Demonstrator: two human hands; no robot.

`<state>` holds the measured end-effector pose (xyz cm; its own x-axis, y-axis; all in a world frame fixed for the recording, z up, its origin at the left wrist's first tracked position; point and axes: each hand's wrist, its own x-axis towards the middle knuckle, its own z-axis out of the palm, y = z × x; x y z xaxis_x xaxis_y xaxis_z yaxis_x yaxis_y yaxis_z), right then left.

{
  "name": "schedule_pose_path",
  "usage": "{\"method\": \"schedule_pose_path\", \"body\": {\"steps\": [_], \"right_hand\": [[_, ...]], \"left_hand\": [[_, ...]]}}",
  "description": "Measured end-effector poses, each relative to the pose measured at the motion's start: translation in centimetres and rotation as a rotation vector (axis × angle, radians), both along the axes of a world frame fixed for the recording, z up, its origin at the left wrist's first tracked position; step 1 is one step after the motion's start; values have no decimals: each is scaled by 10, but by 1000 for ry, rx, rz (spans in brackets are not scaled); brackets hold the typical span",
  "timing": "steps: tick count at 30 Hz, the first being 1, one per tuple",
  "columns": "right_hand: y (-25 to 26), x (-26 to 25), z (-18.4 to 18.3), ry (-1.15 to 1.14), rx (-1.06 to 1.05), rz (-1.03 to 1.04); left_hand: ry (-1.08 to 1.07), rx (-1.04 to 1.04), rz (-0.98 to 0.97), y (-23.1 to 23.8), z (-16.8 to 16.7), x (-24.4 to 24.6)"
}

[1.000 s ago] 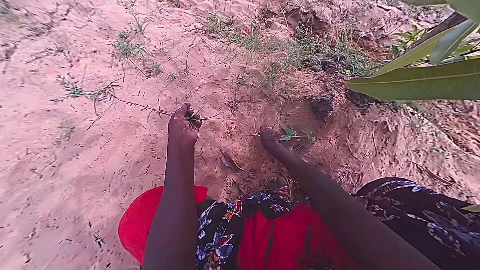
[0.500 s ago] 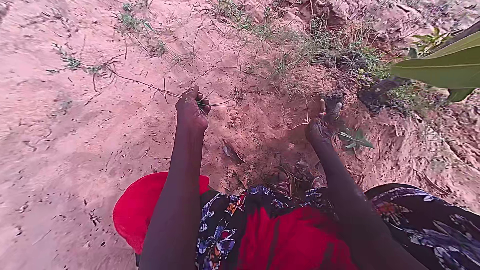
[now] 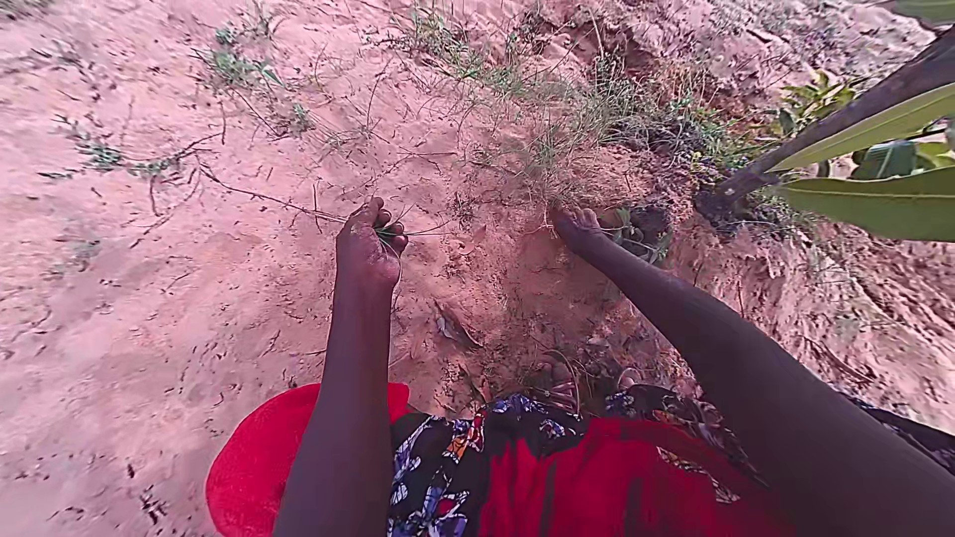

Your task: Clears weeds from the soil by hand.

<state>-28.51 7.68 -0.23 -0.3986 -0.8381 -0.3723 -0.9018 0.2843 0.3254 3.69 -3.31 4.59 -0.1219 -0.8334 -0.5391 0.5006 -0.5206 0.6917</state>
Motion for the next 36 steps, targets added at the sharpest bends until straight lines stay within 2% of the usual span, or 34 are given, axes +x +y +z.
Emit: {"method": "schedule_pose_path", "body": {"steps": [5, 9, 11, 13, 14, 15, 16, 17, 19, 23, 26, 31, 33, 36], "right_hand": [[-35, 2, 0, 29, 52, -212], [-36, 2, -5, 16, 91, -231], [-31, 9, 11, -9, 108, -258], [-36, 29, 55, -124, 269, -371], [-36, 34, 60, -135, 276, -419], [-33, 30, 46, -88, 191, -430], [-29, 18, 17, 6, 41, -399], [-32, 7, 1, 44, 16, -380], [-35, -4, 5, -14, 80, -355], [-16, -13, 3, -153, 2, -312], [10, 10, -2, -204, 39, -255], [78, 82, 2, -387, 218, 19], [96, 97, 3, -429, 259, 69], [78, 85, 15, -266, 166, 38]], "left_hand": [[-10, 30, 8, -2, -7, 0], [-19, 57, 8, 0, -9, -1], [-21, 58, 1, 1, -7, -3], [-29, 45, -14, 2, -5, -4], [-31, 40, -19, 3, -4, -5], [-33, 38, -27, 5, -5, -6], [-31, 41, -28, 7, -5, -6], [-32, 43, -27, 8, -5, -7], [-34, 41, -41, 9, -2, -8], [-56, 30, -57, 12, -1, -13], [-66, 31, -47, 15, 2, -15], [-43, 4, -58, 18, 7, -16], [-37, 9, -61, 18, 8, -15], [-43, 13, -61, 16, 10, -17]]}}
